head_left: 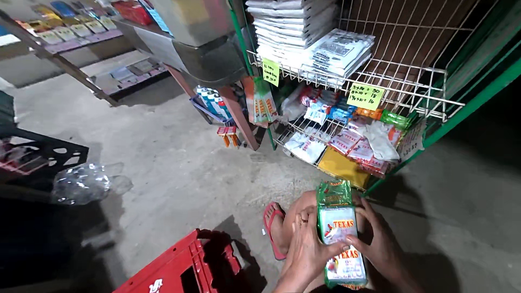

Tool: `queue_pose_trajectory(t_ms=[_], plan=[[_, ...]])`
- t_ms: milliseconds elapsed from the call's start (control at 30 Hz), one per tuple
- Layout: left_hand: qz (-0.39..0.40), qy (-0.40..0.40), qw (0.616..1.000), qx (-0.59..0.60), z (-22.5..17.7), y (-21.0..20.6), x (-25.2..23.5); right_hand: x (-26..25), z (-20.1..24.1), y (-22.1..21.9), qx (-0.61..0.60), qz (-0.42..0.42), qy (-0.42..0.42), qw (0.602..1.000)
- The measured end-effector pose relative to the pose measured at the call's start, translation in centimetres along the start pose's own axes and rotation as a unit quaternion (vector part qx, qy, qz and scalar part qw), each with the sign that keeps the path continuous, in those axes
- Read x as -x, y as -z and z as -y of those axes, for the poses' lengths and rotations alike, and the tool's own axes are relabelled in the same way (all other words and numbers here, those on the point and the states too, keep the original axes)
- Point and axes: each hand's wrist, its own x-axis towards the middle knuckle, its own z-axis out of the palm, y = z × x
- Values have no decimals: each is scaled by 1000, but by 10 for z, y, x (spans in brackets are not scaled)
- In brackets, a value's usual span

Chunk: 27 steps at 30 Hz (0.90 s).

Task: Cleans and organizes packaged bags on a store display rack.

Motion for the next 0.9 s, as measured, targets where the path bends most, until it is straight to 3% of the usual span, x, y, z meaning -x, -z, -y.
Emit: queue_pose_trajectory(t_ms=[100, 200, 267, 367, 500, 767, 900], plan=[[-16, -10, 999, 48, 10, -5, 0, -9, -10, 3, -82, 8, 3, 997], [-91, -46, 974, 202, 21, -7, -1, -27, -8, 8, -145, -24, -7, 989], [-128, -57, 964, 226, 22, -4, -7, -37, -7, 11, -154, -30, -6, 988], [-91, -60, 975, 195, 24, 9, -19, -49, -7, 13, -151, 3, 48, 987], [-7, -80, 991, 110, 26, 19, -32, -57, -1, 18, -52, 79, 71, 993], [-5, -146, 975, 168, 30, 12, -15, -37, -13, 11, -82, 83, 157, 981], [-2, -162, 971, 176, 35, 10, -4, -30, -14, 11, -103, 94, 158, 978]])
